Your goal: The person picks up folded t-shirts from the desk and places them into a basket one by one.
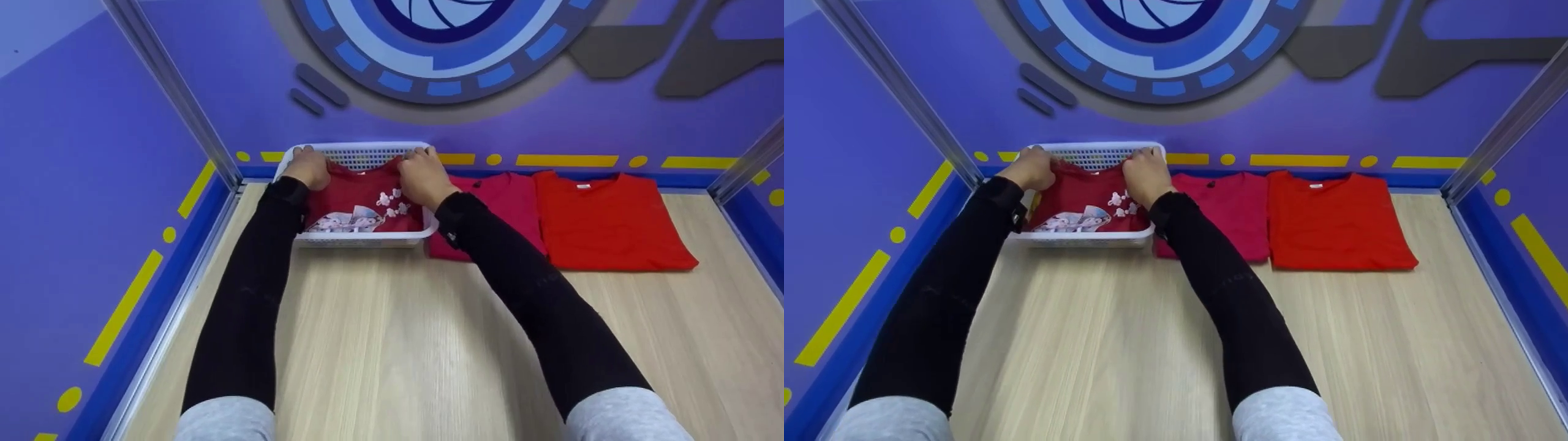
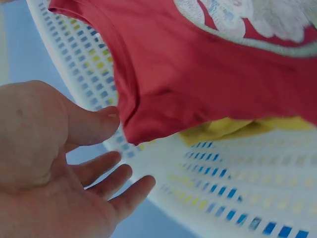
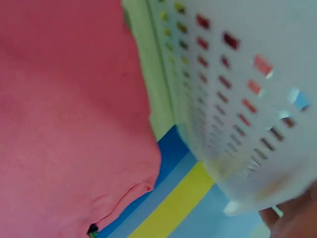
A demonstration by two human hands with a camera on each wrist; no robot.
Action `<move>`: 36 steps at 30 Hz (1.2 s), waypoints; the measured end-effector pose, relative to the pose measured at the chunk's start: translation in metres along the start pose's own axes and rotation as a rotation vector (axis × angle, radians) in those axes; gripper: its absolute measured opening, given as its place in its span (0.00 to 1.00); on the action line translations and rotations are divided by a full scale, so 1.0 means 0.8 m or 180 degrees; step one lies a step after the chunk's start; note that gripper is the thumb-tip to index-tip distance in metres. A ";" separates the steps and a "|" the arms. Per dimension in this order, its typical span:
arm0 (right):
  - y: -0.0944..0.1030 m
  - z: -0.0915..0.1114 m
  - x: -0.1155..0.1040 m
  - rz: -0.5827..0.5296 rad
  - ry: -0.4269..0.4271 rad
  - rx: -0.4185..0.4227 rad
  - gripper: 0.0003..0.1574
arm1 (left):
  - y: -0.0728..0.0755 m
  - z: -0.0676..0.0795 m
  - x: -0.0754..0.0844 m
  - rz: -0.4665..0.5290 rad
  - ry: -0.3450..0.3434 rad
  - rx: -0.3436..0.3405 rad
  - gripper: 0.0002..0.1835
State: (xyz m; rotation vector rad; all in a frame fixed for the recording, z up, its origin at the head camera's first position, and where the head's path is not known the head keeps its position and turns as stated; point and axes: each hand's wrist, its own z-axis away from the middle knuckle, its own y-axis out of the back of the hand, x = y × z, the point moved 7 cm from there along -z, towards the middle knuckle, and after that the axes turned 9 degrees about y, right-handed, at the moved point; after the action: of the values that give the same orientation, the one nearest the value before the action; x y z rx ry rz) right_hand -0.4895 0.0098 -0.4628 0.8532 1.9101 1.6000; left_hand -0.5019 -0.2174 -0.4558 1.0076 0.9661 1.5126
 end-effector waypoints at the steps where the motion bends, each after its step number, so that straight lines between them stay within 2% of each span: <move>1: 0.001 0.001 -0.004 -0.0017 0.0065 -0.0033 0.15 | -0.001 -0.001 0.001 -0.0012 -0.0035 -0.0013 0.16; 4: -0.005 0.005 -0.011 -0.0011 0.0134 -0.0321 0.13 | -0.014 -0.014 -0.001 -0.0094 -0.0209 -0.0119 0.11; 6: -0.012 0.009 -0.012 0.0027 0.0083 -0.0562 0.13 | -0.024 -0.014 -0.001 -0.0127 -0.0228 -0.0272 0.11; 7: -0.015 0.009 -0.012 0.0061 0.0052 -0.0664 0.14 | -0.025 -0.005 0.002 -0.0122 -0.0182 -0.0383 0.11; 9: -0.020 0.009 -0.012 0.0120 0.0020 -0.0830 0.15 | -0.031 0.000 0.001 -0.0115 -0.0142 -0.0539 0.14; 10: -0.022 0.009 -0.013 0.0133 0.0010 -0.0888 0.16 | -0.029 0.011 0.003 -0.0112 -0.0078 -0.0610 0.18; 11: -0.025 0.009 -0.014 0.0132 0.0005 -0.0941 0.16 | -0.031 0.015 0.002 -0.0133 -0.0065 -0.0657 0.22; 15: -0.030 0.009 -0.019 0.0094 0.0028 -0.1018 0.18 | -0.034 0.021 -0.004 -0.0222 -0.0030 -0.0776 0.32; 18: -0.026 0.009 -0.021 0.0005 0.0066 -0.0955 0.17 | -0.033 0.021 -0.007 -0.0218 -0.0012 -0.0818 0.32; 21: -0.010 0.010 -0.021 -0.0275 0.0098 -0.0705 0.16 | -0.024 0.029 -0.003 -0.0108 -0.0013 -0.0748 0.29; 23: 0.002 0.013 -0.024 -0.0622 0.0182 -0.0492 0.15 | -0.018 0.042 0.003 -0.0005 -0.0080 -0.0659 0.27; 25: 0.014 0.018 -0.028 -0.1028 0.0325 -0.0333 0.15 | -0.013 0.058 0.012 0.0034 -0.0239 -0.0545 0.25; 27: 0.023 0.023 -0.034 -0.1333 0.0510 -0.0295 0.14 | -0.010 0.075 0.021 0.0054 -0.0410 -0.0473 0.23; 29: 0.026 0.030 -0.041 -0.1487 0.0650 -0.0403 0.14 | -0.011 0.091 0.028 0.0039 -0.0559 -0.0452 0.23; 31: 0.024 0.036 -0.049 -0.1528 0.0719 -0.0592 0.18 | -0.016 0.104 0.031 0.0018 -0.0616 -0.0477 0.22; 36: 0.001 0.057 -0.064 -0.1612 0.0660 -0.1098 0.33 | -0.041 0.118 0.024 0.0040 -0.0533 -0.0655 0.23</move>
State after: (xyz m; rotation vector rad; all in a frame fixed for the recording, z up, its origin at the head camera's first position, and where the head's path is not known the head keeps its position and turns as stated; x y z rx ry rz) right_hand -0.4216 0.0024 -0.4710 0.0517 1.7209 1.6603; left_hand -0.4047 -0.1866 -0.4539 0.9754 0.6731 1.4788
